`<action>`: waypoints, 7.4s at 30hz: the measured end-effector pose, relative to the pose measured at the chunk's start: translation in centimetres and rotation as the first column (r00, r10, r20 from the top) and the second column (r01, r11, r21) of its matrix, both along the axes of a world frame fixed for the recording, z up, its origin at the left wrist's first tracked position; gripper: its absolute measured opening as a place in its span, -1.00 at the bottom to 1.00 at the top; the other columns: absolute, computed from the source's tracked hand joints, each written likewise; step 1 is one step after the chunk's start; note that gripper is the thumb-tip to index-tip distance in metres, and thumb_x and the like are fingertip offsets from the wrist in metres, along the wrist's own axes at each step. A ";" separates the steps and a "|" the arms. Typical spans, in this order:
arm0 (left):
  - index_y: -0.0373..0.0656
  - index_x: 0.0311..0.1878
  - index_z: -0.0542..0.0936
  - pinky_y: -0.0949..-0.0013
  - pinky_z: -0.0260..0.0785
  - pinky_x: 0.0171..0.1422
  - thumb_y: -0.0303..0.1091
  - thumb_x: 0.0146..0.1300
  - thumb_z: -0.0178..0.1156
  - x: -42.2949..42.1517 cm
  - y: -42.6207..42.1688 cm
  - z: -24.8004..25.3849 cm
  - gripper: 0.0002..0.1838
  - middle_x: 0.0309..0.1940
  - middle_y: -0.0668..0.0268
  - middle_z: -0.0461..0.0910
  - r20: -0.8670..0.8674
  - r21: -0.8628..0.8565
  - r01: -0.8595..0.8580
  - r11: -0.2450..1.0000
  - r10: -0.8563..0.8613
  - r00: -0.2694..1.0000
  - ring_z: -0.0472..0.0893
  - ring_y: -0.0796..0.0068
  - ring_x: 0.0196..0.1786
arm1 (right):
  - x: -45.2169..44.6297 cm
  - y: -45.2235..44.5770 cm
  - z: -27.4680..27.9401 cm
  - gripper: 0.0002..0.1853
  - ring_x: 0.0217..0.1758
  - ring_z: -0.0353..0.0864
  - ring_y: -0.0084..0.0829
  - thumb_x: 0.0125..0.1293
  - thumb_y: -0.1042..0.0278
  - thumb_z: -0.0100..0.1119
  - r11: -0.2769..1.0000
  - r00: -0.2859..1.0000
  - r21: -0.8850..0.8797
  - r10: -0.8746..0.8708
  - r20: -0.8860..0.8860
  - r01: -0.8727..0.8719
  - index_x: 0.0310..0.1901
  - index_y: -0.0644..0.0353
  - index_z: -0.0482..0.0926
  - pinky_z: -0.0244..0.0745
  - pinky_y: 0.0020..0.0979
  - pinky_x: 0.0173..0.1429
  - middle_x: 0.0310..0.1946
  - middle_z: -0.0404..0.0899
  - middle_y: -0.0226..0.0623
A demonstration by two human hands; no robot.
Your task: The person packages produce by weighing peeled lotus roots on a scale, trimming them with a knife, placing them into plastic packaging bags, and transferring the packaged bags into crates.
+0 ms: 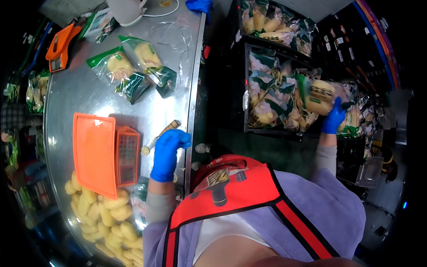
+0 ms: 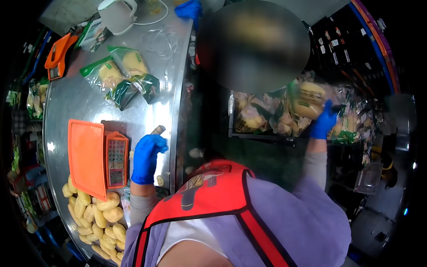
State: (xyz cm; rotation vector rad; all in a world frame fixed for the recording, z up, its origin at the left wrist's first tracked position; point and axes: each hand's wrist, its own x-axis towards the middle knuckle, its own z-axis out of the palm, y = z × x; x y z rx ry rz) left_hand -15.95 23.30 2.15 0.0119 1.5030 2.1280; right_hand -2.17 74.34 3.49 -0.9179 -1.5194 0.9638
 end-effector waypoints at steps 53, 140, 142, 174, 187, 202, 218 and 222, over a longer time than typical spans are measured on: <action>-0.17 -0.21 0.49 0.55 0.34 -0.23 -0.31 0.25 0.08 42.7 -17.6 -3.3 -0.85 -0.38 0.35 0.56 0.205 -0.272 -0.945 -0.184 0.948 -0.244 0.53 0.58 -0.35 | -8.8 -71.9 -10.7 -0.30 0.16 0.39 -0.21 0.19 0.09 0.12 -0.585 -0.705 -0.521 0.708 0.046 -0.622 0.28 0.26 0.15 0.31 -0.33 0.20 0.10 0.38 -0.09; -0.31 0.10 0.42 0.37 0.27 0.18 -0.27 0.00 0.22 46.1 -28.6 -3.4 -0.44 -0.03 0.23 0.50 0.161 -0.107 -0.923 0.368 0.923 0.350 0.45 0.43 0.06 | -5.3 -70.8 -11.1 -0.26 0.27 0.19 -0.24 0.18 0.24 0.20 -0.405 -0.452 -0.237 0.871 0.193 -0.883 0.29 0.35 0.06 0.11 -0.27 0.32 0.22 0.17 -0.06; -0.30 0.10 0.42 0.38 0.27 0.17 -0.27 0.02 0.22 45.8 -28.9 -3.8 -0.45 -0.03 0.24 0.50 0.147 -0.099 -0.918 0.385 0.918 0.369 0.45 0.44 0.06 | -5.9 -71.0 -11.3 -0.30 0.32 0.15 -0.21 0.16 0.25 0.22 -0.499 -0.466 -0.053 0.761 0.450 -0.865 0.28 0.31 0.15 0.07 -0.32 0.35 0.28 0.13 -0.03; -0.29 0.00 0.45 0.28 0.34 0.04 -0.21 0.02 0.33 56.7 -46.8 -7.1 -0.48 -0.15 0.06 0.52 -0.584 -0.720 -0.397 -0.570 0.806 -0.096 0.52 0.20 -0.11 | -26.5 -62.2 -4.7 -0.30 0.26 0.28 -0.07 0.17 0.04 0.19 -0.164 0.273 0.534 0.715 0.644 -0.829 0.20 0.39 0.25 0.17 -0.19 0.29 0.19 0.29 0.09; -0.11 0.23 0.31 0.10 0.22 0.22 -0.33 -0.20 0.38 54.4 -38.5 -8.5 -0.20 0.20 0.07 0.32 -0.477 -0.792 -0.133 -0.596 0.470 0.743 0.33 0.04 0.20 | -8.5 -65.6 -3.1 -0.67 0.10 0.43 -0.38 0.37 0.30 -0.10 -0.705 -0.705 -0.040 0.702 0.100 -0.708 0.05 0.30 0.46 0.29 -0.36 0.18 0.06 0.46 -0.17; -0.22 0.32 0.11 0.01 0.05 0.38 0.02 0.21 -0.09 43.0 -27.5 -0.5 -0.30 0.29 0.08 0.16 0.153 0.136 -0.928 -0.348 0.932 -0.327 0.21 0.10 0.32 | -1.4 -64.4 -1.6 -0.41 0.13 0.42 -0.34 0.16 0.32 0.22 -0.907 -0.958 -0.312 0.254 0.133 -0.283 0.23 0.22 0.29 0.29 -0.35 0.19 0.08 0.44 -0.14; -0.21 0.36 0.10 0.40 0.15 0.25 -0.36 0.26 0.05 25.5 -16.6 -2.3 -0.38 0.17 0.20 0.28 -0.241 -0.118 -0.957 0.265 0.927 0.286 0.32 0.45 0.14 | -10.1 -58.8 -1.8 -0.08 0.32 0.18 -0.27 0.01 0.19 0.36 -0.763 -0.776 -0.148 0.626 0.079 -0.630 0.33 0.29 0.03 0.13 -0.28 0.34 0.26 0.18 -0.08; -0.23 0.27 0.24 0.43 0.24 0.14 -0.39 0.20 0.15 27.0 -16.1 -4.8 -0.44 0.04 0.23 0.39 -0.244 -0.301 -0.948 0.104 0.953 0.182 0.37 0.50 0.02 | -16.0 -60.5 -1.1 -0.14 0.36 0.10 -0.29 0.09 0.29 0.25 -0.609 -0.615 -0.094 0.785 0.073 -0.788 0.35 0.28 -0.02 0.06 -0.31 0.37 0.32 0.07 -0.10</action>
